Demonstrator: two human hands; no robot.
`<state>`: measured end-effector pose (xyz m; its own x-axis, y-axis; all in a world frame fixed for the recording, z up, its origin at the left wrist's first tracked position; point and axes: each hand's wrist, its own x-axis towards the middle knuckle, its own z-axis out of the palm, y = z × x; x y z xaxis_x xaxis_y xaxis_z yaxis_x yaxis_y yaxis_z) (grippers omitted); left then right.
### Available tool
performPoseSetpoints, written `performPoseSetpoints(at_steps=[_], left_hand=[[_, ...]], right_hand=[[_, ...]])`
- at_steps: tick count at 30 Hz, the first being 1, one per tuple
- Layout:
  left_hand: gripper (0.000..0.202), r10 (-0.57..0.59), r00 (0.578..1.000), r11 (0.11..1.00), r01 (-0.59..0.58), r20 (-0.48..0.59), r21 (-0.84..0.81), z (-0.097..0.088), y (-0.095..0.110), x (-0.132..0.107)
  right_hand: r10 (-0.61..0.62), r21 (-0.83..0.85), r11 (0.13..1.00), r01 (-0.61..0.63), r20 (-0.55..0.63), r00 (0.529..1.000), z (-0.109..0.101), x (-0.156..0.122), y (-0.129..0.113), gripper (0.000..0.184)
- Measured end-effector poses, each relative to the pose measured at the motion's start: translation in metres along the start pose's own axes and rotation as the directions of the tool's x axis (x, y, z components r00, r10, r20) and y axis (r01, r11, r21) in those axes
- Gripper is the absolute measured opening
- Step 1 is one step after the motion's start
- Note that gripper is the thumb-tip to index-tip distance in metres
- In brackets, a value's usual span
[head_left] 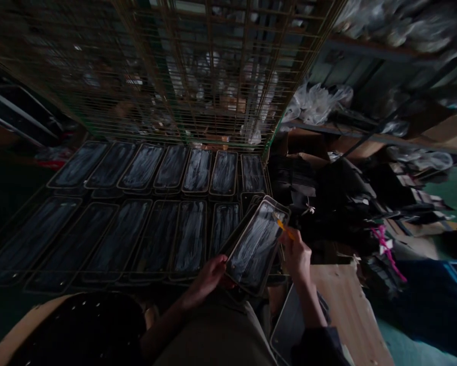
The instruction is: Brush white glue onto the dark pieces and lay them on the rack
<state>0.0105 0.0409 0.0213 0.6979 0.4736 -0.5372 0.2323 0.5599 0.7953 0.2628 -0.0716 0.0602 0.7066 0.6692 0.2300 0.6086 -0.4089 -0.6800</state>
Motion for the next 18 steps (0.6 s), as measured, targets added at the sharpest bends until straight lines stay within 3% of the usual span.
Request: performPoseSetpoints(at_steps=[5, 8, 13, 18], left_hand=[[0.049, 0.026, 0.996, 0.995, -0.018, 0.081, -0.098, 0.000, 0.004, -0.004], [0.045, -0.030, 0.997, 0.982, 0.043, 0.073, -0.182, 0.001, 0.003, -0.005], [0.047, -0.057, 0.992, 0.926, 0.095, 0.115, -0.365, 0.010, 0.010, -0.008], [0.034, -0.069, 0.996, 0.883, 0.091, 0.065, -0.460, 0.022, 0.035, -0.011]], right_hand=[[0.030, 0.043, 0.998, -0.036, 0.148, 0.989, -0.015, -0.061, -0.015, 0.033], [0.079, 0.144, 0.985, -0.099, 0.142, 0.987, -0.033, -0.083, -0.031, 0.031], [0.161, 0.254, 0.960, -0.120, -0.148, 0.976, -0.047, -0.067, -0.030, 0.037], [0.228, 0.240, 0.954, -0.180, -0.186, 0.956, -0.014, -0.056, 0.007, 0.040]])
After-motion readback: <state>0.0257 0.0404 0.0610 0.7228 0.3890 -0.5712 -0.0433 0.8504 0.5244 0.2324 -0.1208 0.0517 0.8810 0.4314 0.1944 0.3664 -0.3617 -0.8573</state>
